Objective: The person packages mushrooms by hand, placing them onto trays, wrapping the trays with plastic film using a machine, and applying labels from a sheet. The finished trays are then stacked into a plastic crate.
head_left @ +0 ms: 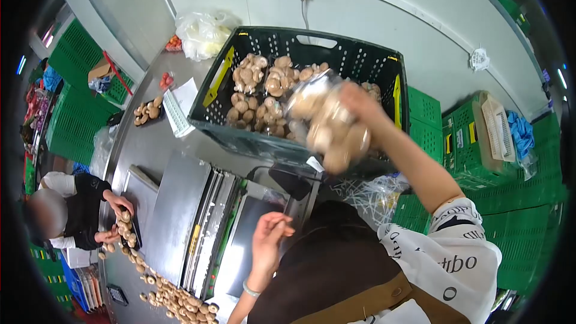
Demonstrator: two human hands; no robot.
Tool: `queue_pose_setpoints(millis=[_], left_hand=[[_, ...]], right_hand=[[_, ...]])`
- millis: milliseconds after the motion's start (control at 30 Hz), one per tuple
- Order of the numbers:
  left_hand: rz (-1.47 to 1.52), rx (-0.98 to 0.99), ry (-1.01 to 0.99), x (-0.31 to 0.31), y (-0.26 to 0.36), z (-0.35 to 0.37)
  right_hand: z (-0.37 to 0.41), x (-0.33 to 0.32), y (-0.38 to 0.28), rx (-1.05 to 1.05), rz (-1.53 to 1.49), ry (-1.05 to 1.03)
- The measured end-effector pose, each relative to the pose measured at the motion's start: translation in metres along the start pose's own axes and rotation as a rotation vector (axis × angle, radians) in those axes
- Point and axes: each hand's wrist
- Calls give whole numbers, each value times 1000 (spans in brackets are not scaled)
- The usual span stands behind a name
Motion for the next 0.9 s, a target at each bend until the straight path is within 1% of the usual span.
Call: queue_pose_setpoints(millis=[33, 67, 100, 133, 167, 233, 267, 300, 333, 367, 400, 433, 467, 500, 533, 567, 600, 633, 667, 733, 767, 800, 867, 900], left_hand=[[35, 23, 50, -6, 5, -5], [71, 49, 100, -13, 9, -10], [78, 68, 150, -19, 13, -15], [87, 85, 202, -25, 16, -19], [95, 111, 221, -30, 19, -23], [94, 114, 231, -34, 26, -28], [93, 111, 244, -36, 29, -28], [82, 96, 231, -37, 29, -28], [75, 90, 227, -38, 29, -28], [75, 101, 234, -39, 29, -29], [85, 79, 231, -39, 30, -28], [99, 63, 225, -42, 25, -28], [120, 54, 225, -46, 21, -28], [114, 45, 230, -50, 21, -24], [115, 34, 234, -54, 20, -19], [127, 44, 234, -60, 18, -14], [117, 90, 243, -70, 12, -10], [123, 105, 285, -79, 11, -5], [124, 116, 319, -87, 11, -1], [149, 141, 375, -106, 11, 7], [162, 162, 418, -118, 14, 14], [168, 219, 444, -127, 21, 24], [188, 354, 474, -155, 28, 41], [183, 403, 577, -168, 32, 53]], right_hand=[[-46, -44, 12, -77, -48, 121], [-62, -63, 5, -129, -23, 307], [-91, -92, 16, -166, 35, 406], [-115, -120, 28, -159, 150, 477], [-126, -128, 33, -167, 245, 562], [-167, -164, 59, -109, 214, 593], [-180, -169, 73, -68, 199, 600], [-182, -159, 72, -49, 177, 620], [-196, -168, 86, -43, 215, 525], [-206, -170, 96, 24, 283, 512], [-232, -201, 117, -6, 1020, 522], [-222, -190, 100, 33, 1371, 435], [-206, -176, 83, 7, 1482, 487], [-201, -168, 69, 38, 1343, 589], [-203, -170, 65, -95, 1527, 541], [-214, -187, 80, -370, 1217, 630], [-213, -181, 77, -339, 1263, 493], [-212, -176, 86, -277, 1103, 203], [-214, -174, 106, -368, 1216, 65], [-218, -186, 91, -99, 894, -111], [-221, -193, 83, 46, 748, -161], [-223, -176, 71, -94, 1040, -76], [-228, -137, 44, -283, 1666, 231], [-240, -125, 34, -485, 1456, 203]])
Point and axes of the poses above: each hand's wrist, its own z-axis away from the middle knuckle, its own x-axis out of the palm, y = z × x, and after that the axes turned 2 degrees about -x, right-handed
